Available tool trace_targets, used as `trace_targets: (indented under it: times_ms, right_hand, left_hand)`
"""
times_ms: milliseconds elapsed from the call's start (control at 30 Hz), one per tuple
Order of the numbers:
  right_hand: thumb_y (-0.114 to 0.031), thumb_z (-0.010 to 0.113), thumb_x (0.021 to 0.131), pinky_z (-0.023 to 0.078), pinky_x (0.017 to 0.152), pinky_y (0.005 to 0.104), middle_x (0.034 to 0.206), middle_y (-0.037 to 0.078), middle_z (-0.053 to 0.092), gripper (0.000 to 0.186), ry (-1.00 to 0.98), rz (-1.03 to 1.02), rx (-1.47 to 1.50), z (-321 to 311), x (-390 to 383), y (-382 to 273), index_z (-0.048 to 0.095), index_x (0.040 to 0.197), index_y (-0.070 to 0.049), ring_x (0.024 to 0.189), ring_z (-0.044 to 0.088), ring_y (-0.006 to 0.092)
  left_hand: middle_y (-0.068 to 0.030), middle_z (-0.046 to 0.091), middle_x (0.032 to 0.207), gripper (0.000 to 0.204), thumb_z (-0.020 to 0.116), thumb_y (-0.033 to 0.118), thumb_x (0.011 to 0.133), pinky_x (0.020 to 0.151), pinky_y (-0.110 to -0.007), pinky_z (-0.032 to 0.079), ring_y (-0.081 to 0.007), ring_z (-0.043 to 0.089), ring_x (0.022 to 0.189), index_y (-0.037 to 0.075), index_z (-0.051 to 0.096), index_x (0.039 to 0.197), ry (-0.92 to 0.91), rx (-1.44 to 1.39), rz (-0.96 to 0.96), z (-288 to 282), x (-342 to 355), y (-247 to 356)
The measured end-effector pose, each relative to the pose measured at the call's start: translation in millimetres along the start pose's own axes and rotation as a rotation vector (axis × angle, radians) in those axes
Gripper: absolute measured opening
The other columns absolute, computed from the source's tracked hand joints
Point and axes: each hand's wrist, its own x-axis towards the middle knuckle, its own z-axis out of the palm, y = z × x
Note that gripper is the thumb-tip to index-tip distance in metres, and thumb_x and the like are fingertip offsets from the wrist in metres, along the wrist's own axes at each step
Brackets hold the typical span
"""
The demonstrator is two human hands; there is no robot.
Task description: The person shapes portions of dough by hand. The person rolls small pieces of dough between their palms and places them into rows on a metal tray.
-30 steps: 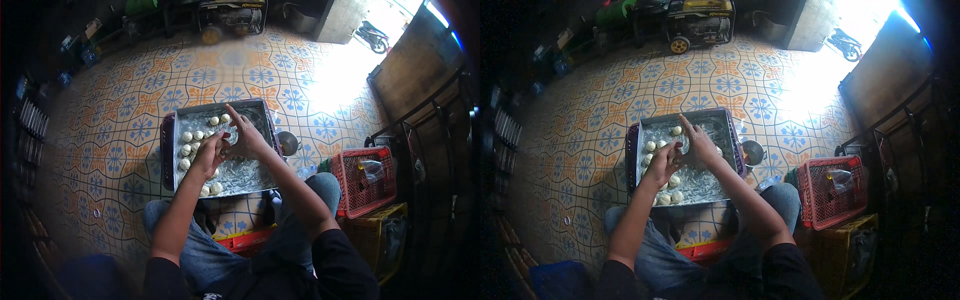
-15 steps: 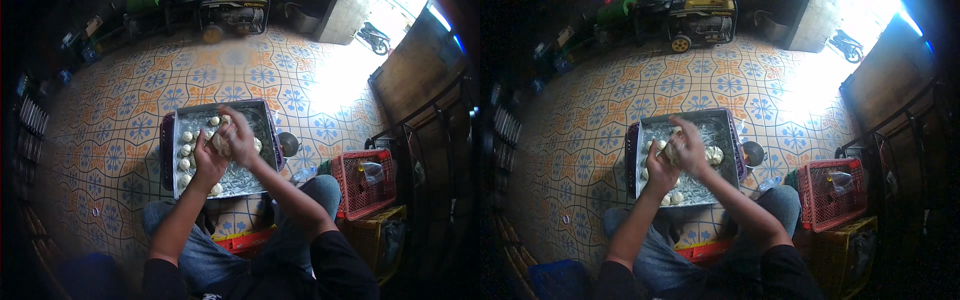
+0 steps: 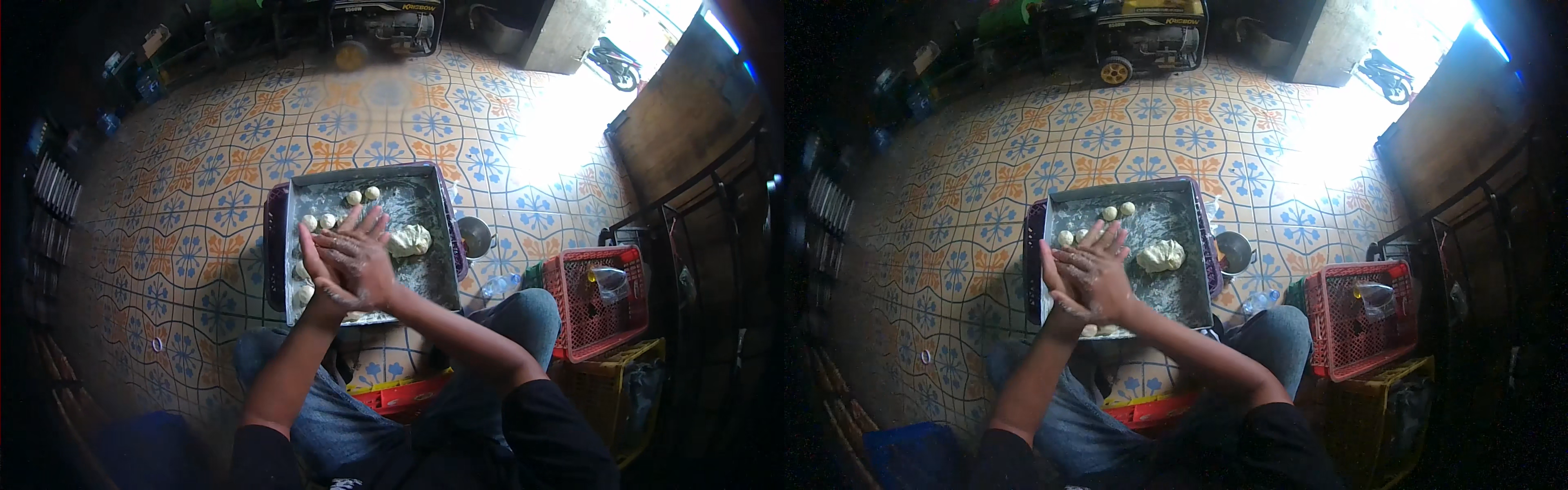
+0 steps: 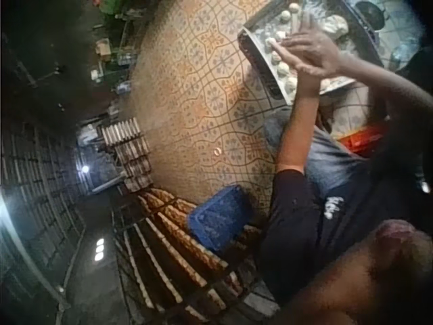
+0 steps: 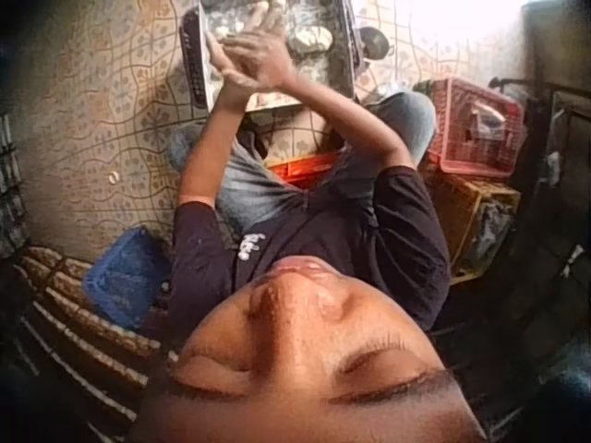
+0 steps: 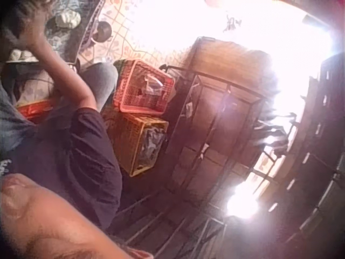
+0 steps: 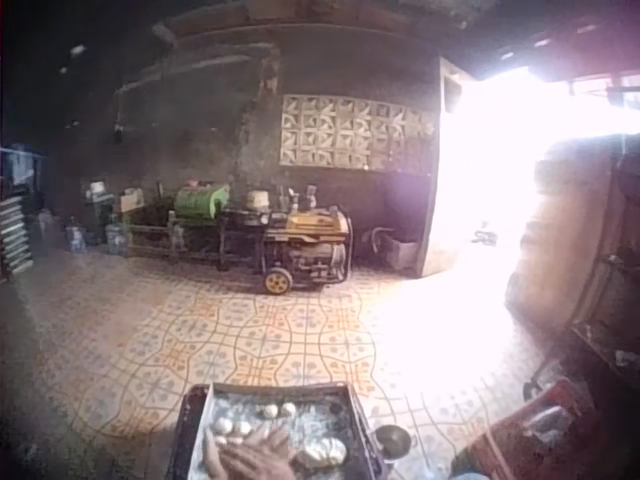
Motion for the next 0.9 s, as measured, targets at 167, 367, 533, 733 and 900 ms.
trace_targets:
  times_ms: [167,367,533,733,900]
  right_hand:
    - [-0.035,0.064,0.092,0.038,0.114,0.0517,0.124,0.014,0.071,0.030,0.014,0.238,0.028,-56.8,40.5,14.7,0.079,0.104,-0.012,0.128,0.059,0.0333]
    - [-0.030,0.066,0.091,0.033,0.117,0.0526,0.128,0.019,0.066,0.045,-0.080,-0.020,0.265,-55.9,23.8,15.9,0.065,0.128,-0.005,0.129,0.057,0.0350]
    - [-0.031,0.053,0.099,0.044,0.105,0.0448,0.115,0.018,0.071,0.040,0.023,0.491,0.416,-30.0,28.9,36.7,0.070,0.123,-0.005,0.113,0.066,0.0327]
    - [-0.036,0.065,0.091,0.036,0.115,0.0516,0.122,0.021,0.069,0.043,-0.075,0.307,0.525,3.2,12.0,66.6,0.071,0.120,-0.005,0.121,0.063,0.0358]
    - [-0.027,0.067,0.087,0.043,0.110,0.0495,0.111,0.021,0.071,0.036,0.089,0.336,0.314,1.5,24.8,28.1,0.072,0.111,-0.001,0.118,0.066,0.0342]
  left_hand:
    - [-0.0094,0.054,0.149,0.090,0.024,0.080,0.097,0.113,-0.050,0.039,-0.0264,0.053,0.134,0.010,0.051,0.145,0.251,0.054,-0.165,27.7,-5.5,-11.4]
    - [-0.0294,0.051,0.144,0.103,0.028,0.081,0.095,0.114,-0.052,0.040,-0.0389,0.052,0.134,-0.010,0.044,0.141,0.240,0.128,-0.373,35.9,21.3,25.1]
    - [-0.0140,0.062,0.133,0.092,0.035,0.080,0.094,0.112,-0.041,0.042,-0.0260,0.058,0.127,0.000,0.054,0.135,0.355,0.257,-0.230,21.0,41.6,1.3]
    - [-0.0162,0.052,0.147,0.097,0.030,0.082,0.094,0.115,-0.044,0.037,-0.0307,0.055,0.131,0.001,0.046,0.145,0.372,0.132,-0.220,-4.2,31.8,2.8]
    - [-0.0154,0.054,0.144,0.093,0.028,0.078,0.097,0.116,-0.045,0.036,-0.0288,0.053,0.133,0.001,0.043,0.148,0.206,0.193,-0.239,-33.0,46.6,-1.3]
